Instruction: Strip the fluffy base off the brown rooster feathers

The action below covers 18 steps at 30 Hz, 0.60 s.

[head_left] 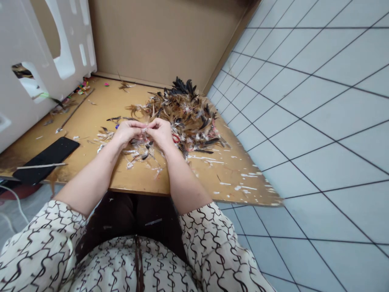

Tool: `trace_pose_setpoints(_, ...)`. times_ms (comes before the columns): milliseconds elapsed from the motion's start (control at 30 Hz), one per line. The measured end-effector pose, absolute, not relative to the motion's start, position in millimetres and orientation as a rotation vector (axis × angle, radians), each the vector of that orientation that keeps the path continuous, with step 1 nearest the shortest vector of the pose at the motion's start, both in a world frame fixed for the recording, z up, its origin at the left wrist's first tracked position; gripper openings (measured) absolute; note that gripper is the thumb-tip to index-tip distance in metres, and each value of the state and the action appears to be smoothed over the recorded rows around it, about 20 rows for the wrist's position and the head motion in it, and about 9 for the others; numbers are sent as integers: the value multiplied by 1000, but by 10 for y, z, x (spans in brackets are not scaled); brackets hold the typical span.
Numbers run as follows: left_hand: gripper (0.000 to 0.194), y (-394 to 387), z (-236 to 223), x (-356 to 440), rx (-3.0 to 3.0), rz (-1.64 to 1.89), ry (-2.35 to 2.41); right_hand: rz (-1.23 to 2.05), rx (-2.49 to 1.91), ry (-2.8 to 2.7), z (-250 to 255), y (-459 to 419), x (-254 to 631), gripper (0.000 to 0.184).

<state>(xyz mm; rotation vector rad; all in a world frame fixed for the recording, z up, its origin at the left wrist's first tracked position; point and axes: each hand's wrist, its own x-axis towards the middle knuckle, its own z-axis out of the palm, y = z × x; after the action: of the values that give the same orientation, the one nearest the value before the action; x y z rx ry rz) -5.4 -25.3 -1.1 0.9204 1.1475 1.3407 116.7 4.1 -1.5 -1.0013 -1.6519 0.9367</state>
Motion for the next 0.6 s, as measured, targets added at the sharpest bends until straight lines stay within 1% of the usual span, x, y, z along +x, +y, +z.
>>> trace_pose_setpoints(133, 17, -255, -14, -33, 927, 1339, 1173, 723, -1023, -1804, -50, 42, 1151, 12)
trace_pose_setpoints(300, 17, -236, -23, -21, 926, 1347, 1165, 274, -962, -2023, -107, 72, 1163, 16)
trace_pose_setpoints(367, 18, -232, -30, -18, 917, 1338, 1154, 147, -923, -2074, -126, 95, 1178, 16)
trace_pose_setpoints(467, 20, -231, -41, -19, 901, 1318, 1122, 60, -898, -2089, -156, 128, 1196, 16)
trace_pose_setpoints(600, 23, -227, -53, -33, 878, 1316, 1063, 84, -892, -1997, -192, 146, 1192, 16)
